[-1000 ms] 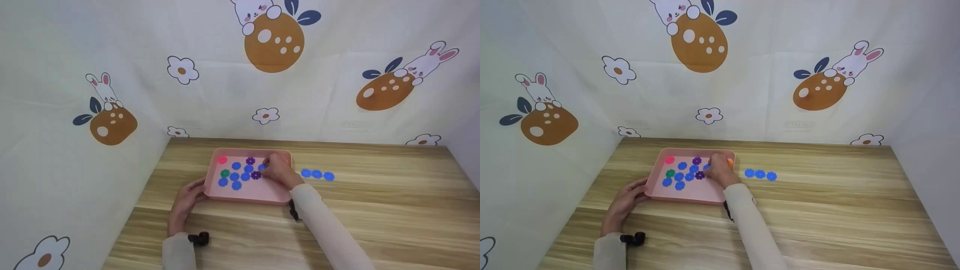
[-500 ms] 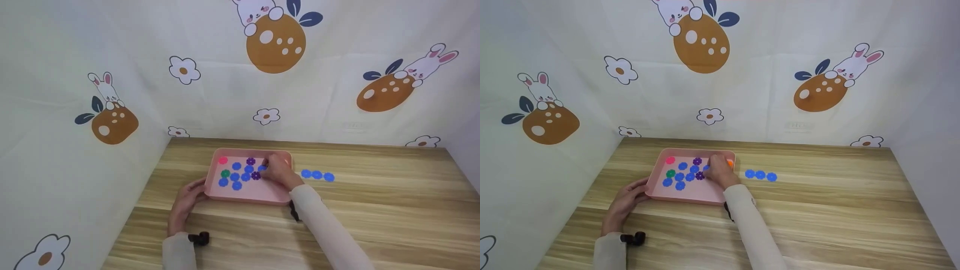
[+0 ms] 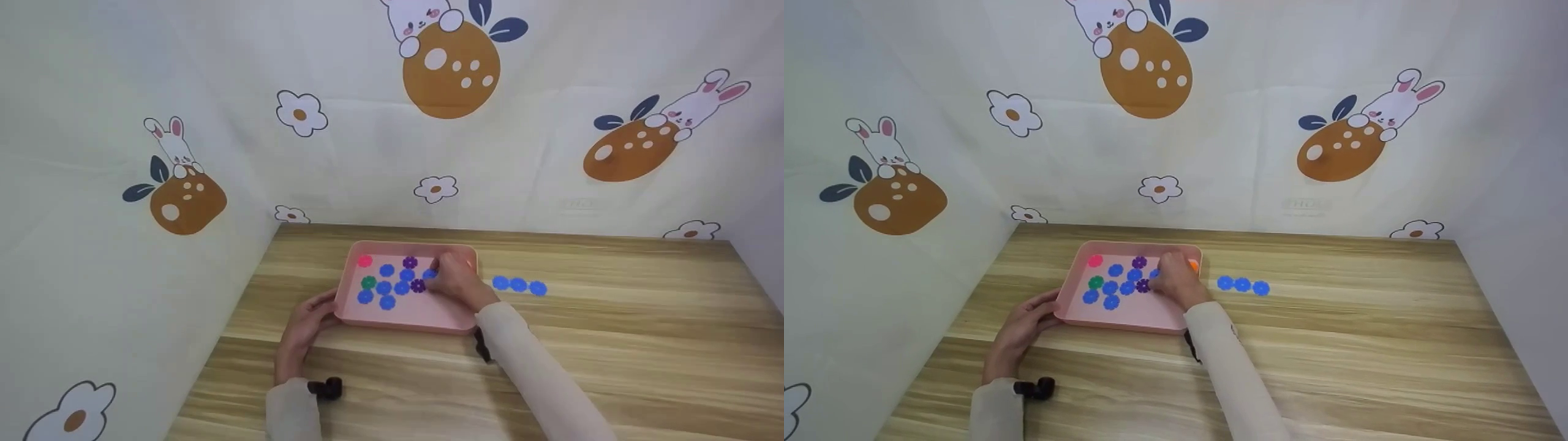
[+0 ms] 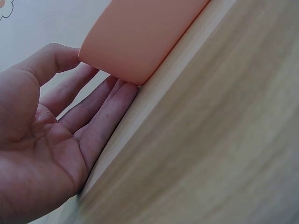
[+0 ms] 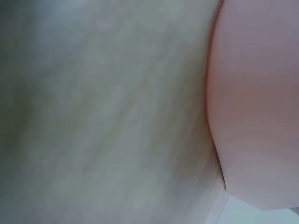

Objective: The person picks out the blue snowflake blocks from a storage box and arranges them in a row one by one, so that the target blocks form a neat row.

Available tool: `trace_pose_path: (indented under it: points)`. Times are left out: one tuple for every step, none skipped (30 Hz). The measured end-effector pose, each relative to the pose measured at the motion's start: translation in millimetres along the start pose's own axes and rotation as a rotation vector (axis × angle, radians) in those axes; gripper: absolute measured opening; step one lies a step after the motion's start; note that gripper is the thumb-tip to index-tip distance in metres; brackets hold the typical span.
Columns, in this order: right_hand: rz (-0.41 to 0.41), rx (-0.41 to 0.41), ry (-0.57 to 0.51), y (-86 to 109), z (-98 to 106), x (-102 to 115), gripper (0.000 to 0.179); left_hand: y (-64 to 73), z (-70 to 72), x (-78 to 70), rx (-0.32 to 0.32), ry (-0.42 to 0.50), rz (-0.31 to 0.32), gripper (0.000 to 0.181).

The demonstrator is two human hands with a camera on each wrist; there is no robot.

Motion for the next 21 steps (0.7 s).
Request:
trace_pose_path:
  points:
    - [0.017,-0.014,0.013,0.3,2.0,-0.1,0.024,-0.4,-0.7,-0.4,0.000,0.008,-0.002,0.039]
    - [0.035,-0.029,0.027,0.7,4.2,-0.2,0.024,-0.7,-1.5,-1.1,0.002,0.014,-0.007,0.039]
    - [0.044,-0.042,0.041,0.9,6.5,-0.3,0.025,-1.0,-2.0,-1.3,0.001,0.013,-0.008,0.039]
    - [0.051,-0.056,0.051,1.1,9.3,-0.2,0.026,-1.5,-2.5,-1.5,-0.001,0.013,-0.004,0.039]
    - [0.054,-0.066,0.055,1.2,12.2,0.1,0.027,-2.0,-2.9,-1.5,-0.002,0.008,0.004,0.039]
    - [0.048,-0.068,0.051,1.4,15.1,0.1,0.028,-2.5,-3.4,-1.5,-0.002,0.006,0.010,0.039]
    - [0.038,-0.063,0.039,1.6,17.8,0.3,0.029,-2.9,-3.7,-1.8,-0.002,0.005,0.014,0.038]
    - [0.025,-0.057,0.021,1.6,20.7,0.6,0.031,-3.3,-3.9,-2.2,-0.002,0.004,0.016,0.038]
    - [0.009,-0.047,0.002,1.8,23.6,0.7,0.032,-3.5,-4.0,-2.5,-0.002,0.001,0.015,0.038]
    - [-0.006,-0.036,-0.020,2.1,26.4,0.7,0.034,-4.0,-4.1,-2.9,-0.003,-0.001,0.017,0.038]
    - [-0.022,-0.024,-0.036,2.5,29.2,0.5,0.036,-4.2,-4.1,-3.2,-0.002,-0.006,0.012,0.038]
    - [-0.031,-0.015,-0.046,3.3,32.0,0.2,0.038,-4.4,-4.1,-3.3,-0.001,-0.011,0.010,0.038]
    - [-0.033,-0.009,-0.056,4.1,34.8,-0.2,0.039,-4.2,-3.9,-3.4,0.002,-0.017,0.006,0.038]
    - [-0.037,-0.004,-0.068,5.1,37.4,-1.2,0.040,-4.2,-3.7,-2.9,0.005,-0.021,0.008,0.038]
    - [-0.039,-0.001,-0.073,6.5,39.8,-2.7,0.041,-3.7,-3.4,-2.3,0.008,-0.027,0.008,0.038]
    - [-0.038,0.003,-0.082,8.1,42.0,-4.6,0.041,-3.1,-2.8,-1.4,0.008,-0.033,0.017,0.038]
    - [-0.027,0.005,-0.087,10.0,44.1,-6.2,0.041,-2.5,-2.1,-0.5,0.009,-0.036,0.021,0.038]
    - [-0.012,0.002,-0.095,11.7,46.4,-7.7,0.040,-1.9,-1.3,0.3,0.009,-0.039,0.026,0.038]
    - [0.003,-0.004,-0.106,13.2,49.0,-9.2,0.039,-1.3,-0.7,0.5,0.008,-0.042,0.027,0.038]
    - [0.022,-0.014,-0.113,15.1,51.9,-10.3,0.038,-1.2,-0.1,0.5,0.008,-0.041,0.027,0.039]
    - [0.048,-0.027,-0.113,16.7,55.2,-11.1,0.037,-1.4,0.3,0.1,0.007,-0.042,0.023,0.039]
Point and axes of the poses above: each hand's wrist, its own y-axis away from the middle knuckle, its own z-axis out of the back of the hand, x = y × z, the point moved 5 cm from there along -y, towards the middle knuckle, and after that the axes turned 8 degrees about -x, right-handed, at the moved point
